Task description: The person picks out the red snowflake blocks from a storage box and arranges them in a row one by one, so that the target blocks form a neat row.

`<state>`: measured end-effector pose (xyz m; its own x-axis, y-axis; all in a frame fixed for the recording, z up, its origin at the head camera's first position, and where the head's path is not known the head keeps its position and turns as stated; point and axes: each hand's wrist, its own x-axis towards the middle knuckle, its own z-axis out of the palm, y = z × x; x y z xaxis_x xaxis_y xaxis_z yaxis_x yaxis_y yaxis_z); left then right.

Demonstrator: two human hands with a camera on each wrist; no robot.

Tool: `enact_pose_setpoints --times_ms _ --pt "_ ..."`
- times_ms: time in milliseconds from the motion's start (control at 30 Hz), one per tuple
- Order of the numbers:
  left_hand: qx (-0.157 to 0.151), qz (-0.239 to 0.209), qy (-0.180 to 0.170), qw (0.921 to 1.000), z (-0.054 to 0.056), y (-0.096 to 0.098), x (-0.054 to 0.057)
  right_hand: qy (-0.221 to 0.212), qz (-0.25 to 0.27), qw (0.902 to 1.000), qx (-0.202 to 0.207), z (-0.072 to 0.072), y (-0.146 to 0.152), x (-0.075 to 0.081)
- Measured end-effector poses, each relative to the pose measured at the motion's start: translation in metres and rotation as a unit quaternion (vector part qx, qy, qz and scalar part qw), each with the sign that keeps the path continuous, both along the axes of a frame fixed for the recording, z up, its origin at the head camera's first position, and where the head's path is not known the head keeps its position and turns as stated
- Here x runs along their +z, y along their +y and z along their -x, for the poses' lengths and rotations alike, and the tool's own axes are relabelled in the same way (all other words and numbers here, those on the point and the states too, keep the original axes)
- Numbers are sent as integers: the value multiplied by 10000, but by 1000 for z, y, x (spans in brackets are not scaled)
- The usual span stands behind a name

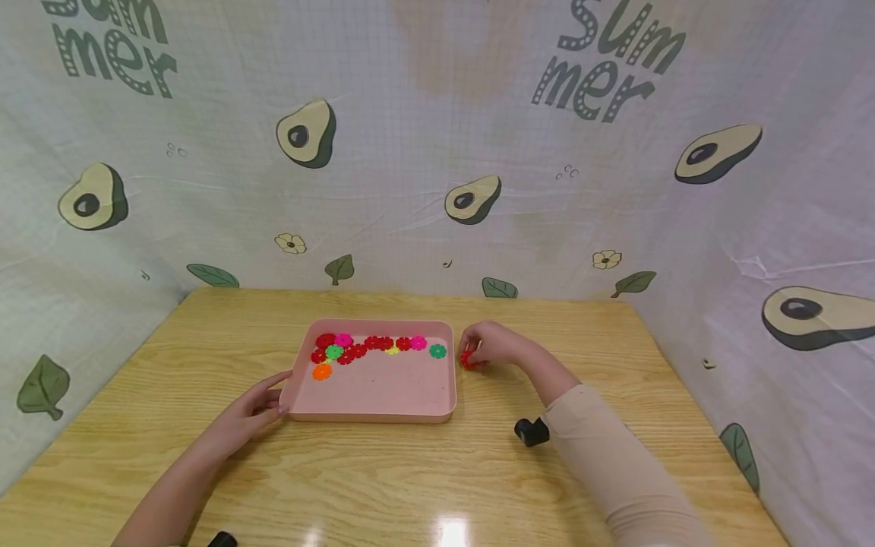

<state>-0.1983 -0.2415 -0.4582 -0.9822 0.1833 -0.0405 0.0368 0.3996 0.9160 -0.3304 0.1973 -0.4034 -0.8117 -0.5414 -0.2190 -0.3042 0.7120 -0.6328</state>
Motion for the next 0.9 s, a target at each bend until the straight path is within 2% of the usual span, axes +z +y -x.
enact_pose_setpoints --times_ms 267,700,900 --pt "-2 84 22 10000 -1 1 1 -91 31 9999 44 0 -2 -5" --pt "38 94 -26 9999 -2 2 3 228 -199 9990 338 6 0 -11" --pt "45 105 -9 9999 -2 2 3 273 -273 9988 312 7 0 -10"
